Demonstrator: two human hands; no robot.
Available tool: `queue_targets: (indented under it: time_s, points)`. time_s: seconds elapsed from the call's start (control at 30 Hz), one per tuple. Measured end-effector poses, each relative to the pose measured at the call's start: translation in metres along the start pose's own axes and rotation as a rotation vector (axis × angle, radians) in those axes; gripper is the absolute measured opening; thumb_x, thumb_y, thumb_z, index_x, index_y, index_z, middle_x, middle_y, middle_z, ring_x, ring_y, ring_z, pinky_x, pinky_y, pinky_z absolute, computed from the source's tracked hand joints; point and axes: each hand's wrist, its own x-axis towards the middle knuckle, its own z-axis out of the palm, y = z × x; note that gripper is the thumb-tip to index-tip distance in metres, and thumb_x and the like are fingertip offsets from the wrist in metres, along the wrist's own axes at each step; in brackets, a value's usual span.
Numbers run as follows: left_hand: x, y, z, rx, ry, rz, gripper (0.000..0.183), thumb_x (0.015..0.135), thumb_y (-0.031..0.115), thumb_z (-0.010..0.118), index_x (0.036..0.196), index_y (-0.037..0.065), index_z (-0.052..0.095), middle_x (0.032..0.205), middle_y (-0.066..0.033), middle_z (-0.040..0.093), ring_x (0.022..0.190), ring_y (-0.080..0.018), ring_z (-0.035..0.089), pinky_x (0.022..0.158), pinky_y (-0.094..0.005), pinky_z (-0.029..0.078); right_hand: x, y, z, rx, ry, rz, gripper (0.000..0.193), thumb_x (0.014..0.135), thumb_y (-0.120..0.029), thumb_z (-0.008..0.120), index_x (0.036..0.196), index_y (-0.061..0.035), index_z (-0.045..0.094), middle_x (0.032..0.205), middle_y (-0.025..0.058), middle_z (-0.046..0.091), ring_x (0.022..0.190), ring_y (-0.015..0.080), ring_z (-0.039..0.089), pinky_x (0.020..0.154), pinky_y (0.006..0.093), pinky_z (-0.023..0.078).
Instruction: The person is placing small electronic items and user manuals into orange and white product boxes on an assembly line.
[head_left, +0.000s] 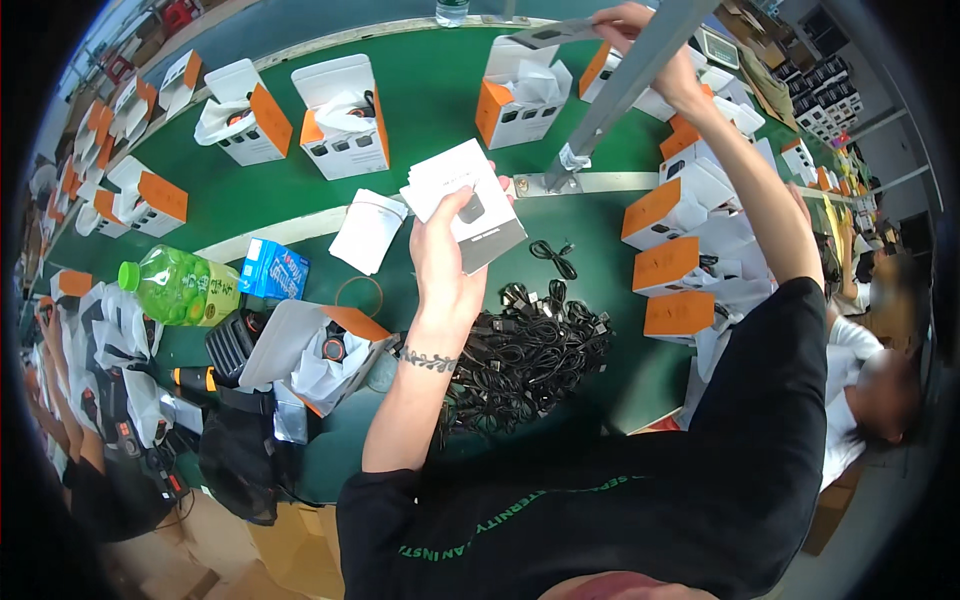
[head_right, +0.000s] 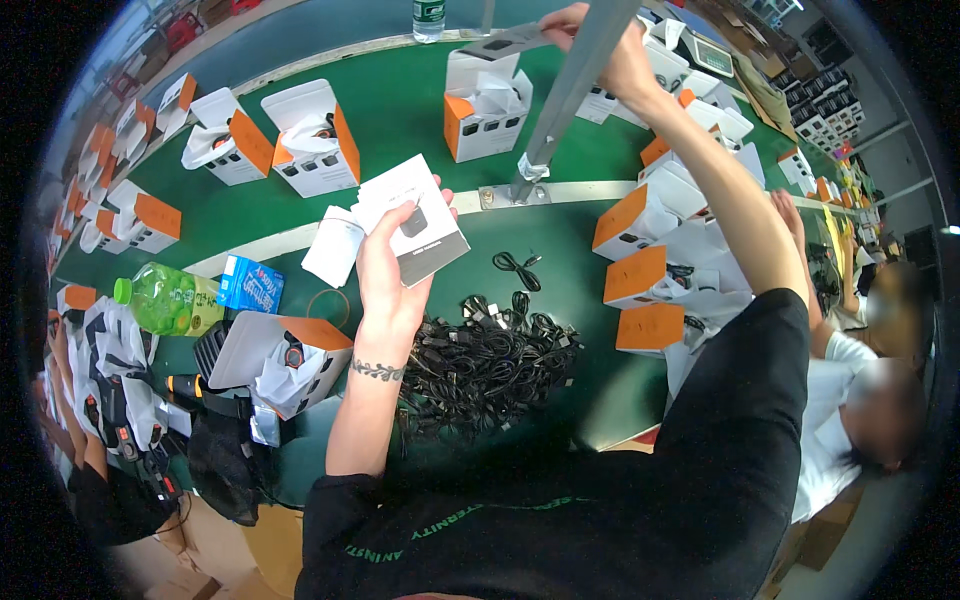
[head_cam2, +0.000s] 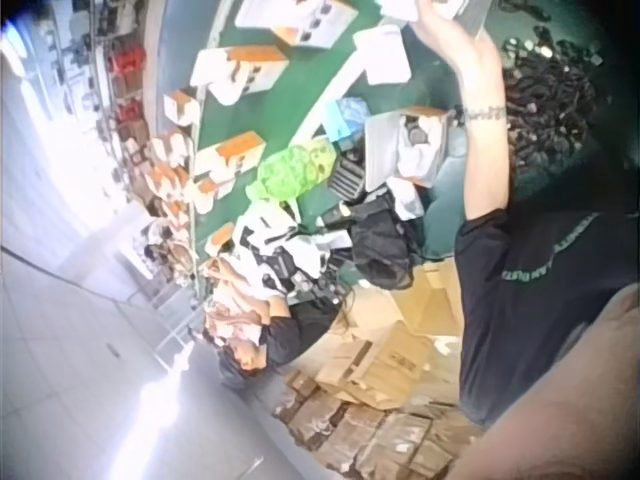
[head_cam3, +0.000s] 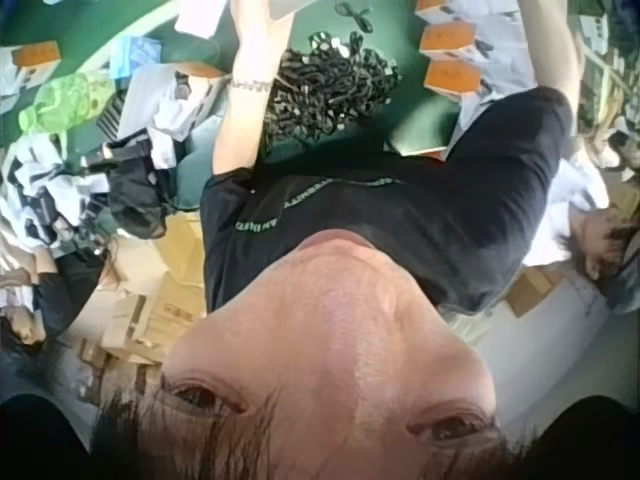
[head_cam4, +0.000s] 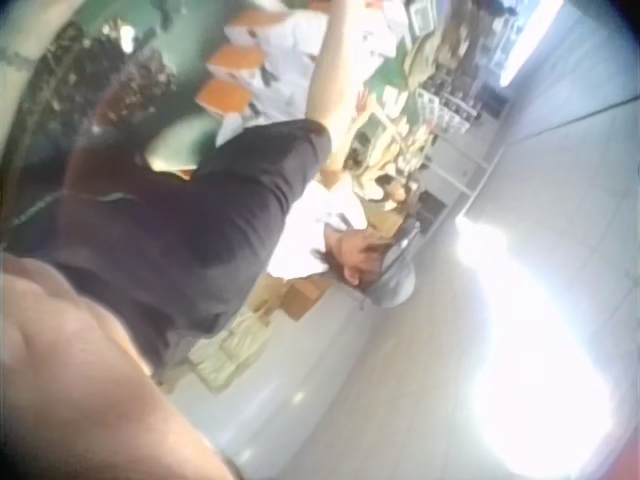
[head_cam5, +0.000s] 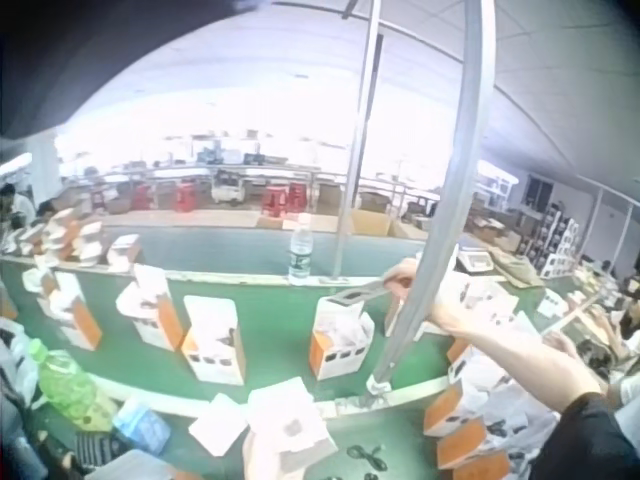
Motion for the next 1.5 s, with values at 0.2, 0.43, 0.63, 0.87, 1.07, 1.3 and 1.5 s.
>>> queue_targets:
  time_s: [0.2, 0.43, 0.63, 0.87, 1.07, 1.3, 1.5]
  points:
    - [0.006, 0.002, 0.0, 0.002, -0.016, 0.015, 0.043, 0.093, 0.005, 0.051, 0.135, -0.003, 0.047, 0.121, -0.0177, 0.063, 0.106, -0.0297, 0.066, 0.09, -0.0422, 0.057, -0.001, 0.019, 0.035, -0.286, -0.212, -0.289, 0.016, 0.086, -0.008, 0.067, 0.102, -0.0073, 0.072, 0.097, 0.0041, 0.068, 0.085, 0.0273, 0.068, 0.073, 0.0361, 0.056]
    - [0.008, 0.001, -0.003, 0.048, -0.025, -0.016, 0.043, 0.094, 0.008, 0.05, 0.135, -0.005, 0.048, 0.123, -0.0174, 0.063, 0.11, -0.029, 0.065, 0.092, -0.0394, 0.055, 0.022, 0.022, 0.038, -0.464, -0.277, -0.373, 0.016, 0.084, -0.005, 0.066, 0.099, -0.0053, 0.07, 0.095, 0.0077, 0.063, 0.09, 0.0274, 0.066, 0.075, 0.0388, 0.055]
    - [0.007, 0.0, -0.004, 0.119, -0.049, -0.027, 0.043, 0.094, 0.009, 0.052, 0.135, -0.004, 0.049, 0.122, -0.017, 0.065, 0.104, -0.0259, 0.067, 0.089, -0.0373, 0.055, 0.008, 0.006, 0.037, -0.489, -0.439, -0.285, 0.02, 0.085, -0.006, 0.062, 0.104, -0.0058, 0.069, 0.095, 0.0088, 0.064, 0.09, 0.029, 0.067, 0.074, 0.0406, 0.056]
    - [0.006, -0.006, -0.007, 0.324, -0.067, 0.085, 0.046, 0.091, 0.004, 0.059, 0.135, 0.0, 0.047, 0.121, -0.0153, 0.065, 0.102, -0.0234, 0.067, 0.088, -0.0352, 0.055, -0.003, 0.01, 0.076, -0.348, -0.543, -0.078, 0.025, 0.086, -0.006, 0.057, 0.108, -0.0076, 0.069, 0.096, 0.0128, 0.071, 0.085, 0.0349, 0.068, 0.078, 0.0429, 0.056]
    - [0.075, -0.011, 0.026, 0.797, -0.028, 0.637, 0.06, 0.08, 0.005, 0.072, 0.132, 0.002, 0.043, 0.112, -0.0109, 0.063, 0.101, -0.0199, 0.063, 0.088, -0.0332, 0.05, -0.006, 0.031, 0.064, -0.155, -0.616, -0.025, 0.036, 0.088, -0.015, 0.057, 0.122, -0.0126, 0.067, 0.098, 0.0186, 0.071, 0.089, 0.0363, 0.069, 0.08, 0.0454, 0.056]
    - [0.166, -0.052, 0.06, 1.5, -0.005, 0.771, 0.068, 0.076, 0.017, 0.076, 0.135, 0.008, 0.042, 0.112, -0.0252, 0.062, 0.105, -0.0428, 0.062, 0.091, -0.0467, 0.05, 0.0, 0.033, 0.067, -0.09, -0.708, 0.127, 0.032, 0.088, -0.016, 0.057, 0.116, -0.0068, 0.069, 0.097, 0.0214, 0.071, 0.089, 0.04, 0.068, 0.084, 0.0461, 0.055]
    - [0.178, -0.064, 0.087, 1.688, -0.117, 0.558, 0.083, 0.07, 0.015, 0.081, 0.138, 0.007, 0.034, 0.118, -0.0314, 0.053, 0.104, -0.0479, 0.061, 0.09, -0.0489, 0.054, -0.002, 0.053, 0.064, -0.007, -0.728, 0.223, 0.027, 0.089, -0.015, 0.056, 0.108, 0.0005, 0.069, 0.096, 0.0244, 0.071, 0.089, 0.0398, 0.069, 0.082, 0.0458, 0.055]
